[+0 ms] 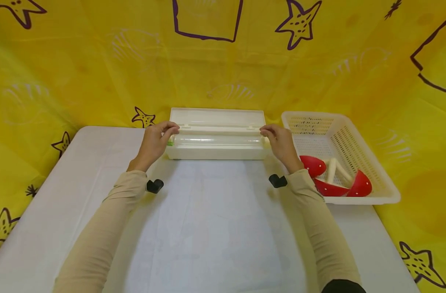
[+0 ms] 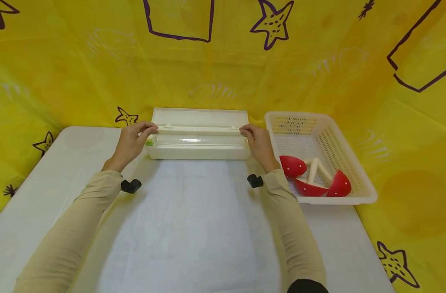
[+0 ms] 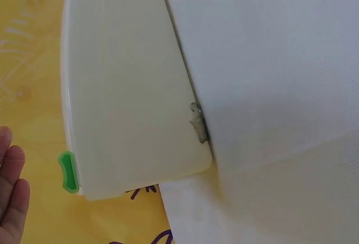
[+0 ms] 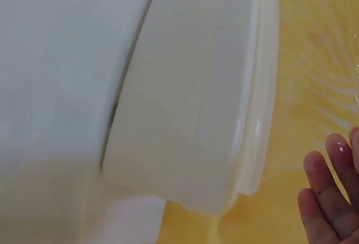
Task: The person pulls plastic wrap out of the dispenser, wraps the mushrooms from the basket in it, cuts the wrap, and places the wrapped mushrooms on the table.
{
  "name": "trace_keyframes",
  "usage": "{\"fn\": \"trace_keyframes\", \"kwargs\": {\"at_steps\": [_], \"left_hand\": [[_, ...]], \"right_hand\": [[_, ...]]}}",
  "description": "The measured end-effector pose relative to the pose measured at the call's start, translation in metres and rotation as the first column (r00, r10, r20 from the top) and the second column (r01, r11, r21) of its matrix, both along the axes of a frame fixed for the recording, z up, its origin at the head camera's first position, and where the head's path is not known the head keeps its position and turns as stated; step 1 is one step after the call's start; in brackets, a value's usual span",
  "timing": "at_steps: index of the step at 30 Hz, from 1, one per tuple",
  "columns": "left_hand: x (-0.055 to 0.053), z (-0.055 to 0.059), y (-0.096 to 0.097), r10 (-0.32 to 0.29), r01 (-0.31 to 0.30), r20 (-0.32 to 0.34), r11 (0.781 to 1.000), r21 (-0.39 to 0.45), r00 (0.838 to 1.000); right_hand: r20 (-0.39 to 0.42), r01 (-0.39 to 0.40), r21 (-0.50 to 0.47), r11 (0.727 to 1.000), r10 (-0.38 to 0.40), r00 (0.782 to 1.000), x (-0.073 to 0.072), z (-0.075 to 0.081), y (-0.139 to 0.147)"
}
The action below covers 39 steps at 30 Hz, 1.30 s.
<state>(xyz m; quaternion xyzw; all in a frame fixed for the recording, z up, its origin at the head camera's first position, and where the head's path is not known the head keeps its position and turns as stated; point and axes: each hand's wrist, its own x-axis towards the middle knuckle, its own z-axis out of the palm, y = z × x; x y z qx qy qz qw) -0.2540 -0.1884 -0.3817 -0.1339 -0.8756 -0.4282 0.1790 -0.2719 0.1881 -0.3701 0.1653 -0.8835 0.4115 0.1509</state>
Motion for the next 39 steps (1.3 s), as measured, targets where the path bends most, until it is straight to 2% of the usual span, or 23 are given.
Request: {"fn": "trace_keyframes", "kwargs": {"at_steps": [7, 13, 22, 31, 39], "left_hand": [[0.002, 0.010, 0.002, 0.021, -0.021, -0.006, 1.000, 0.018, 1.000], [0.005, 0.017, 0.002, 0.028, -0.027, -0.048, 0.999, 0.033, 0.998], [0.010, 0.032, 0.004, 0.033, -0.028, -0.118, 0.999, 0.043, 0.992], [0.013, 0.042, 0.005, 0.030, -0.019, -0.164, 0.998, 0.064, 0.986], [0.018, 0.052, 0.005, 0.014, 0.004, -0.190, 0.996, 0.094, 0.982]], "right_hand": [[-0.048, 0.013, 0.008, 1.000, -0.013, 0.999, 0.000, 0.007, 0.001], [-0.045, 0.012, -0.035, 0.999, -0.014, 0.999, 0.002, 0.013, 0.001], [-0.102, 0.013, -0.067, 0.998, -0.020, 0.995, 0.008, 0.028, 0.001], [-0.177, 0.025, -0.069, 0.997, -0.037, 0.984, 0.014, 0.038, 0.001], [-0.207, 0.025, -0.082, 0.996, -0.042, 0.977, 0.019, 0.048, 0.001]]}}
